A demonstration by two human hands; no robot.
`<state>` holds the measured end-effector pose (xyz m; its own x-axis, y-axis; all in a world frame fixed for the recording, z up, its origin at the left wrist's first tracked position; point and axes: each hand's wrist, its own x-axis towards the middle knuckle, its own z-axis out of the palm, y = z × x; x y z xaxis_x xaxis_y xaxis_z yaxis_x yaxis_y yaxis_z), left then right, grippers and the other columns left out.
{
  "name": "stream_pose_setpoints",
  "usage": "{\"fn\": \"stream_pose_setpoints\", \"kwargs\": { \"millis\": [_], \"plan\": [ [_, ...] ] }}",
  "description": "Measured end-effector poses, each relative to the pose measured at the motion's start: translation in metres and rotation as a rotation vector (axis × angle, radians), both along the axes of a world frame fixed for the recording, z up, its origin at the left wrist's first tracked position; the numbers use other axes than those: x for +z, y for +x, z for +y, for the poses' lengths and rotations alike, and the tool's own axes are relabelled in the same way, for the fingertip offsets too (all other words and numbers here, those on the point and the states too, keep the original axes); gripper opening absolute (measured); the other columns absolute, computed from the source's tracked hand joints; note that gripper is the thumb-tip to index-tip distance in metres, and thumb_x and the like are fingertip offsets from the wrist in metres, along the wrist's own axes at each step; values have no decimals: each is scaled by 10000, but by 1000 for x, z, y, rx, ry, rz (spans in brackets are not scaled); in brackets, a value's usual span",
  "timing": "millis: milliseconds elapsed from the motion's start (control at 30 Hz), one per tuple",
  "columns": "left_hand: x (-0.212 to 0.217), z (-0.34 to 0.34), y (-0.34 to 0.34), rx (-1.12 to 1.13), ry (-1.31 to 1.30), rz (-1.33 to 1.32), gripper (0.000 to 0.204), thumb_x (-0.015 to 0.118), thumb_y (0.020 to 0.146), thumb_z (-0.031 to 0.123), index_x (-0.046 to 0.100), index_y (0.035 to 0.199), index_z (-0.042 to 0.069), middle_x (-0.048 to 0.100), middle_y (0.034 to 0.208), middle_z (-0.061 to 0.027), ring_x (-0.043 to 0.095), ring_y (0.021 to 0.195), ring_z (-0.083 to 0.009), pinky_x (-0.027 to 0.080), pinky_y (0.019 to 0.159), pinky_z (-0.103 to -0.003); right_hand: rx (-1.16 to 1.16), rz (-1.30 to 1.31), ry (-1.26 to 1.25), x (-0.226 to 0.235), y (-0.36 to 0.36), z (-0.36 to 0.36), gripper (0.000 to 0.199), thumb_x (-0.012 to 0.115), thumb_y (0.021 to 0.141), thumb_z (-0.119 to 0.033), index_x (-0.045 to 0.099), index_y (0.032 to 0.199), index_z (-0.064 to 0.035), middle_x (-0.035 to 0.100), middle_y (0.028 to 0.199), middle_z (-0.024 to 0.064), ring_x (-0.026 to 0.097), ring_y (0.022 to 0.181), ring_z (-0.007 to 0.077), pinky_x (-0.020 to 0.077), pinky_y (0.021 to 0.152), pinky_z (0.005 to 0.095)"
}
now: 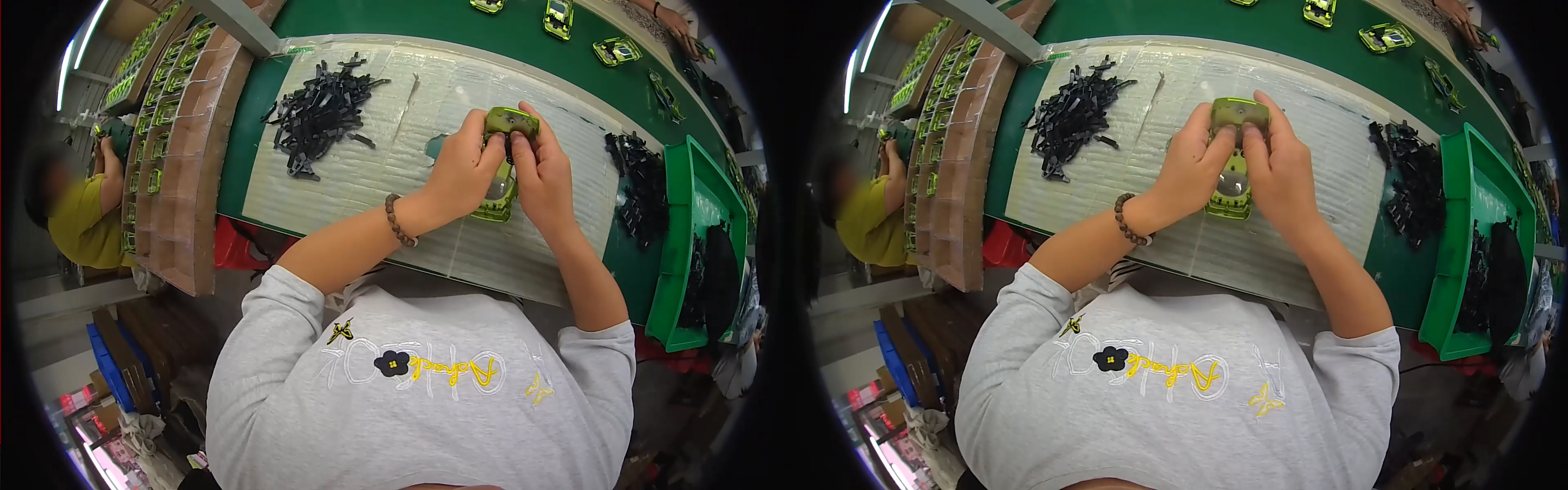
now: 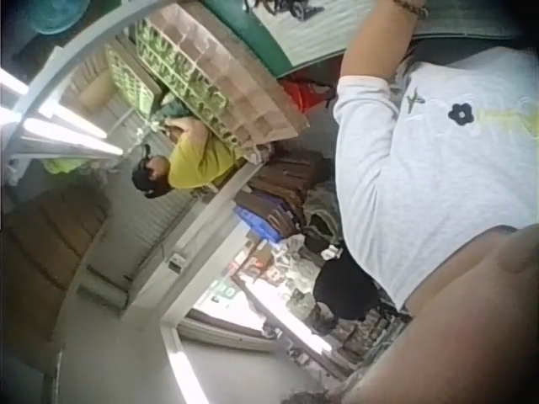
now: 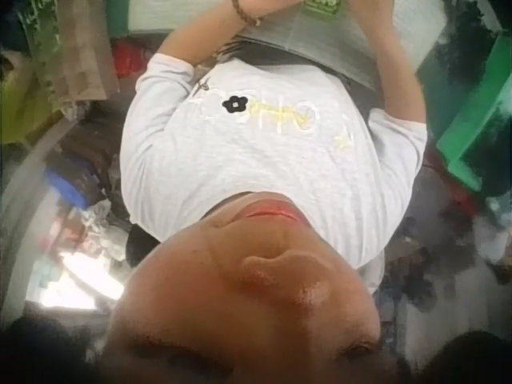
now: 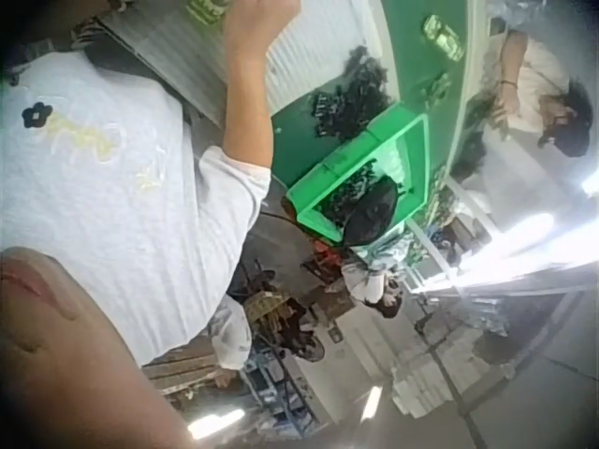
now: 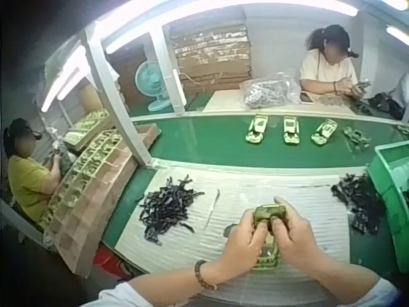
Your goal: Assembling various plastic components of a toy car model on a production line.
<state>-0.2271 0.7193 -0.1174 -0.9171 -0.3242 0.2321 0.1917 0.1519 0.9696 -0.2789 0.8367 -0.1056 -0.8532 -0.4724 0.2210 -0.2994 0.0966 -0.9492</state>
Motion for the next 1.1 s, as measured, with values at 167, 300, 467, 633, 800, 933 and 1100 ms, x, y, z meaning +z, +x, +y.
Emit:
{"fn": "stream_pose_setpoints", "kwargs": {
  "millis": [167,300,467,633,800,933,1100],
  "plan": [
    [0,-2,0,36,62,9,161,492,879,145,440,881,-7,550,660,-143,529,574,-198,407,538,-335,38,11,16,0,-2,-5,359,484,906,-89,460,1238,45,644,955,133,615,836,149,481,755,267],
    [5,-12,-3,57,90,26,144,522,850,134,478,876,0,558,687,-104,513,587,-139,405,530,-296,95,-127,-143,5,-7,-6,308,515,902,-106,511,1184,18,645,951,100,604,849,135,475,766,264],
    [45,-107,-12,421,536,518,107,550,806,50,527,904,14,591,815,-34,554,623,-116,477,554,-259,74,381,169,10,-8,-43,180,601,855,-143,632,986,-24,660,894,88,618,801,173,476,720,304],
    [74,-206,46,783,730,539,282,582,872,243,541,1033,15,618,902,-111,614,716,-219,533,625,-349,322,692,436,3,33,-119,200,652,794,-172,635,972,-82,642,832,119,612,771,281,488,667,368],
    [64,-228,70,821,588,672,142,572,814,48,543,952,32,619,857,-79,630,743,-201,546,637,-350,417,693,735,-11,24,-155,219,620,774,-134,615,986,-79,637,840,131,600,796,333,481,684,426],
    [63,-184,56,635,574,585,130,545,799,25,542,929,17,600,819,-49,601,673,-141,528,566,-296,460,701,495,-2,12,-131,175,620,764,-48,637,938,-38,635,843,126,612,780,303,493,686,378],
    [37,-111,6,191,586,219,204,520,794,19,555,991,-19,621,838,-57,597,705,-122,496,613,-255,216,503,240,53,-35,-48,141,625,774,21,677,898,-20,642,837,82,619,720,182,472,646,272]
  ]
}}
